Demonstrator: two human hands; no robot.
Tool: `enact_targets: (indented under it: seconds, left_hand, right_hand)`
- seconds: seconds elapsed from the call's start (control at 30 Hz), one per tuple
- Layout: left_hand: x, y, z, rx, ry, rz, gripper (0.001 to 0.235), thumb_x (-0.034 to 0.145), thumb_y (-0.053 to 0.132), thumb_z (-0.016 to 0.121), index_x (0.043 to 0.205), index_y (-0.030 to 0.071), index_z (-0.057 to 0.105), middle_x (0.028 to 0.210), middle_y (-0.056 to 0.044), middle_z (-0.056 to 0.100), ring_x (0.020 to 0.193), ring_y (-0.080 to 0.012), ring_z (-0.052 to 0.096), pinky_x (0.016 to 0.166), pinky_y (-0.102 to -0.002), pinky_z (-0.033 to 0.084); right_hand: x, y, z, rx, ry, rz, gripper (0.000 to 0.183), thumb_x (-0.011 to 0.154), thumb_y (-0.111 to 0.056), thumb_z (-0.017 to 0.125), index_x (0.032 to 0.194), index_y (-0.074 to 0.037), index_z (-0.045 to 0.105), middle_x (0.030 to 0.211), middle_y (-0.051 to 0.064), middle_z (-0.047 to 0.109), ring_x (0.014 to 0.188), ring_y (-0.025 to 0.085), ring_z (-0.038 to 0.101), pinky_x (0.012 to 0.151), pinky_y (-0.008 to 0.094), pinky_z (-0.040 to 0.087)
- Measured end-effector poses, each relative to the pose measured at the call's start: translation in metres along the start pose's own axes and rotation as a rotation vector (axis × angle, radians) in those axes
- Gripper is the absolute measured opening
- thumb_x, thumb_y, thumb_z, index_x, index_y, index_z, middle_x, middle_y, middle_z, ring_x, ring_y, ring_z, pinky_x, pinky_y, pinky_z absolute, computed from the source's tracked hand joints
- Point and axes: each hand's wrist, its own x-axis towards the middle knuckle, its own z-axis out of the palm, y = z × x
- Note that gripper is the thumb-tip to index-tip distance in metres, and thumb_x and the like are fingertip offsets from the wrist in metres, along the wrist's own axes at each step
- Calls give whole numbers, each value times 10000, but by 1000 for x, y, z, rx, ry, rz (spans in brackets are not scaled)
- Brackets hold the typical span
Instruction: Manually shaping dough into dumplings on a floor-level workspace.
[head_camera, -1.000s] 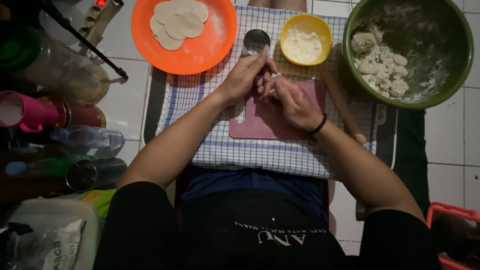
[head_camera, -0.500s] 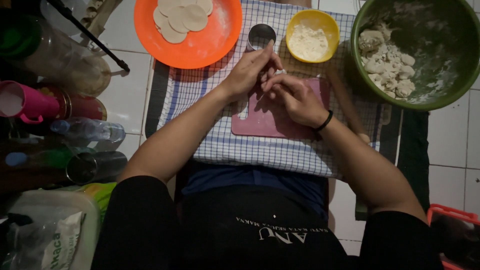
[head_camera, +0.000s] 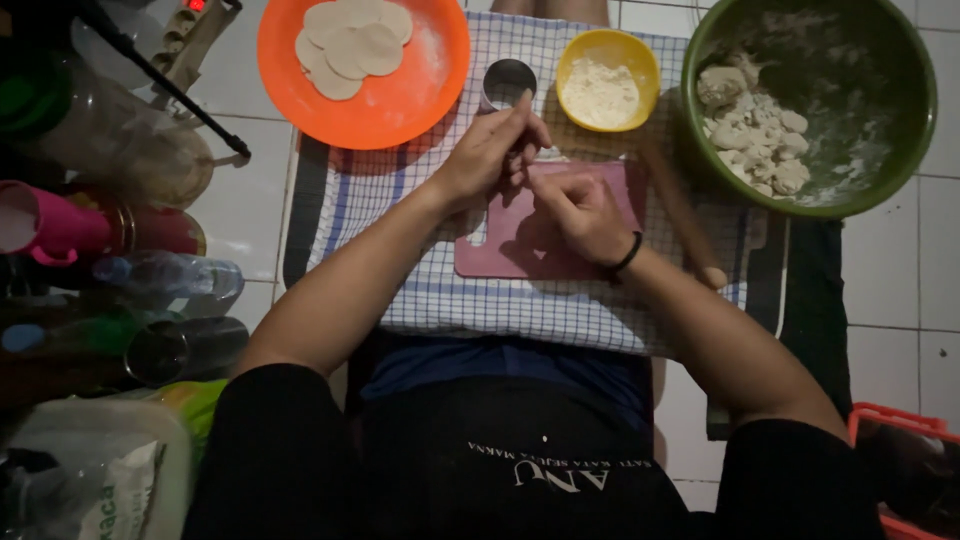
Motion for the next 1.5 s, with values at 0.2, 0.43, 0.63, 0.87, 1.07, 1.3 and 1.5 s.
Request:
enact_targets:
  seconds: [0.2,0.43,0.63,0.87,1.07,1.3,1.5]
  left_hand:
    - [0,2,3,14,9,7,521,1037,496,414,957,36,644,669,7,544,526,-66,522,469,-202,455]
    - [9,-18,-7,149,-30,114,548,1058,504,367,953,52,659,694,16,552,563,-51,494,513,-183,430]
    - [8,-15,4,107,58,137,609,1097,500,364,979,0,692,567,-77,554,497,-124,515,420,-241,401]
    - [-13,17,19,234,79,185,577,1106,469,359,964,31,708,711,-75,631,616,-123,585,554,-252,499]
    - [1,-12,2,154,82,120,576,1097,496,375,980,27,687,700,-78,603,522,-129,526,434,-255,446]
    - [3,-8,2,165,89,99,562,1090,488,367,963,29,666,686,-42,552,396,-69,477,309,-204,399]
    - [-11,13,21,181,95,121,548,1089,485,380,948,70,710,715,-13,589,574,-83,562,504,-212,462]
  right_hand:
    - [0,9,7,61,97,-134,490,1085,-68,502,602,15,517,683,61,590,803,165,650,805,285,537]
    - [3,-2,2,-64,8,-85,260,1058,-144,555,990,42,722,779,34,649,672,113,535,654,236,462]
    - [4,15,6,-134,-49,-277,252,959,-36,697,1170,-70,561,940,143,602,1090,364,629,1077,562,425]
    - [12,-2,7,-172,-22,-393,191,1001,-47,660,1186,-10,628,1168,190,664,1112,412,655,989,506,495]
    - [6,1,6,-222,-31,-351,365,1001,-95,690,1346,0,615,1235,224,666,1152,445,643,984,526,500]
    - [7,-13,9,-226,-10,-312,329,1037,-97,612,1355,-18,641,1089,271,704,1017,462,690,891,520,546]
    - [2,-14,16,-222,21,-252,429,984,-143,706,1399,-65,628,1215,220,689,1143,415,665,970,496,528]
